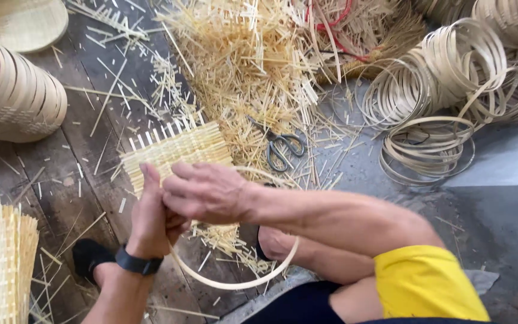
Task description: Weaving and trimming a circular bamboo base for a basket or steamer using a wooden mold and scissors.
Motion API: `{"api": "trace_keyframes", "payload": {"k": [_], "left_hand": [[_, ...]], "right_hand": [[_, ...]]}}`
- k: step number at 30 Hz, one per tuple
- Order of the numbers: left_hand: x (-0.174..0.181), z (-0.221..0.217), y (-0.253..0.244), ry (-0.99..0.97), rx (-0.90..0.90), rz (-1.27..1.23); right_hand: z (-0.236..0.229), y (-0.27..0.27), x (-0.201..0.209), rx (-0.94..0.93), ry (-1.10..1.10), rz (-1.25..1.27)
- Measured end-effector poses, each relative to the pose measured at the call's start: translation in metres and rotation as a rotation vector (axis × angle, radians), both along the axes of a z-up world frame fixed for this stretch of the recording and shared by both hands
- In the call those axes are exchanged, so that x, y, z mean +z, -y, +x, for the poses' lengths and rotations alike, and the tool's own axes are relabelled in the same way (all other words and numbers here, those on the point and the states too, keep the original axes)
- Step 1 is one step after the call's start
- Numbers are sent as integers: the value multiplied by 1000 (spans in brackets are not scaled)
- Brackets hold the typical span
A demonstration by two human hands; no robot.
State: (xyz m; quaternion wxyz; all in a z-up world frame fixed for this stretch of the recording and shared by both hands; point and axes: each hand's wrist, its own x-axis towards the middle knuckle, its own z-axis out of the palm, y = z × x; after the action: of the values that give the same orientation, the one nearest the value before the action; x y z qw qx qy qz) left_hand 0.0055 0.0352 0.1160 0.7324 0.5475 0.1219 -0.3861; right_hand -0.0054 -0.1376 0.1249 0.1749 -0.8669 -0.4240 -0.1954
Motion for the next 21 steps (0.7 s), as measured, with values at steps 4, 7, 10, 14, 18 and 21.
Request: {"api": "trace_keyframes", "payload": {"k": [4, 7, 10, 14, 18, 21], "left_hand": [[-20, -9, -1, -142, 86, 18], [-22, -6, 7, -183, 141, -6], [-39, 2, 8, -222, 183, 35], [-63, 18, -20, -105, 266, -272], [-87, 29, -42, 60, 728, -591], [-89, 32, -47, -49, 718, -688]], "right_hand": [[-11, -7, -15, -21, -105, 49], [-10, -3, -16, -81, -160, 48], [3, 11, -19, -105, -162, 119], [31, 56, -33, -321, -721, 671], [26, 67, -18, -318, -1604, 1601], [12, 76, -75, -323, -1504, 1683]]}}
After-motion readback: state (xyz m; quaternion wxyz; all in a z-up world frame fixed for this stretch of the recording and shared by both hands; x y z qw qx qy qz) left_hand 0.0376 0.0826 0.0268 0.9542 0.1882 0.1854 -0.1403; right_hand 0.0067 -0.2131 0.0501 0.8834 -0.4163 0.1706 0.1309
